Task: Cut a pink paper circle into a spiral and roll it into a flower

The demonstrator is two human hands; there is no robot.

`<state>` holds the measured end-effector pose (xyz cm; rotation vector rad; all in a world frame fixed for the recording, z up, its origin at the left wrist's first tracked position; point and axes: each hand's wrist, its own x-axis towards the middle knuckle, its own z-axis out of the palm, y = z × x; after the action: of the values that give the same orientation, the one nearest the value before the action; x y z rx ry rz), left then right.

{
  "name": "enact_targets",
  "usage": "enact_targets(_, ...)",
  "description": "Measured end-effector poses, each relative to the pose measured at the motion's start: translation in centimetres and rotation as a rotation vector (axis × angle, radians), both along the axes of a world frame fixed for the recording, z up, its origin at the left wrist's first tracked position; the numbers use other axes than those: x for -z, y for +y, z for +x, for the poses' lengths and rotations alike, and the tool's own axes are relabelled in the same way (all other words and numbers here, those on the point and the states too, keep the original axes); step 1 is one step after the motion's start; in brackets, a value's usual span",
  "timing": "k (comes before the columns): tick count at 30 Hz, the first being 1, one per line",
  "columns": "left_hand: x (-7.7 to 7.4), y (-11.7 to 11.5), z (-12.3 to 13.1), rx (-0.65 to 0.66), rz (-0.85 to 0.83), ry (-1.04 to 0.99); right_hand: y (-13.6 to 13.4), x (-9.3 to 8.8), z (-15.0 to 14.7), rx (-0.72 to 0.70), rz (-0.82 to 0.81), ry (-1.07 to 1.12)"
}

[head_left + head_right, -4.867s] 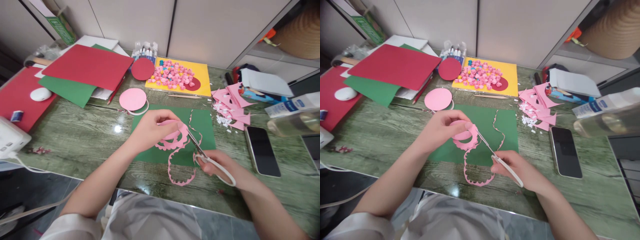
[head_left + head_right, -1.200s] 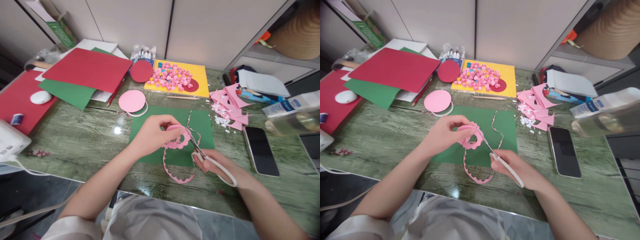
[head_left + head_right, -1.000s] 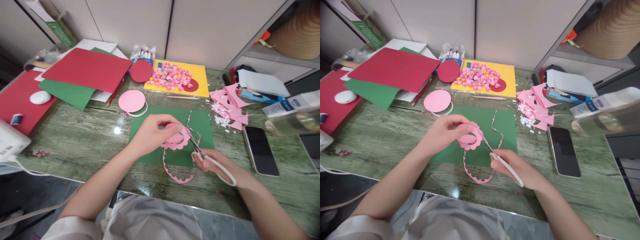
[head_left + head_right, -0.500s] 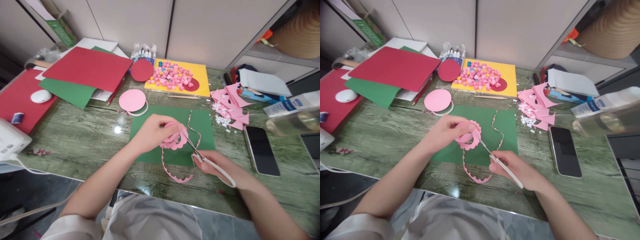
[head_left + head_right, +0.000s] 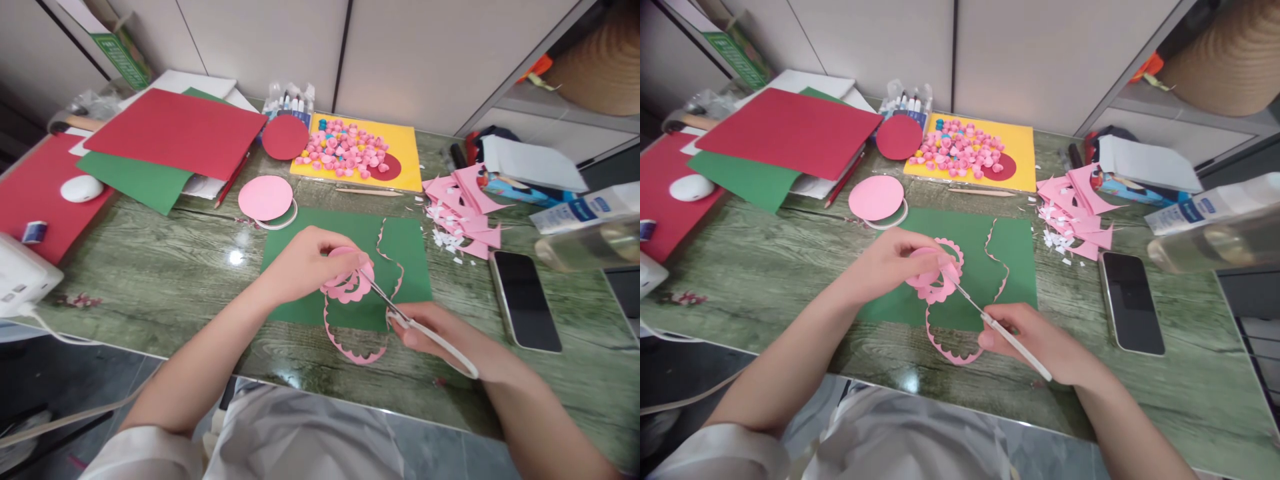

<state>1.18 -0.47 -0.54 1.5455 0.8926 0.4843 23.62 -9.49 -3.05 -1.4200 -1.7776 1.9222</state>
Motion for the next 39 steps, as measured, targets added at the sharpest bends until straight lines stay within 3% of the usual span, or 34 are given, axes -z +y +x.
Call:
enact_targets(8, -0.16, 0.14, -0.25, 0.063, 0.044, 0.066, -0.02, 0.18, 0.13, -0.03, -0.001, -0.019)
enact_targets(24, -0.48, 0.22, -0.57, 0.115, -0.023, 0.1, 0.01, 0.16, 0.16, -0.067, -0.013, -0.04)
enact_targets(39, 0.16, 0.01, -0.05, -0.053, 0.026, -0.043, 0.02, -0.09, 0.17, 0.06, -0.034, 0.186)
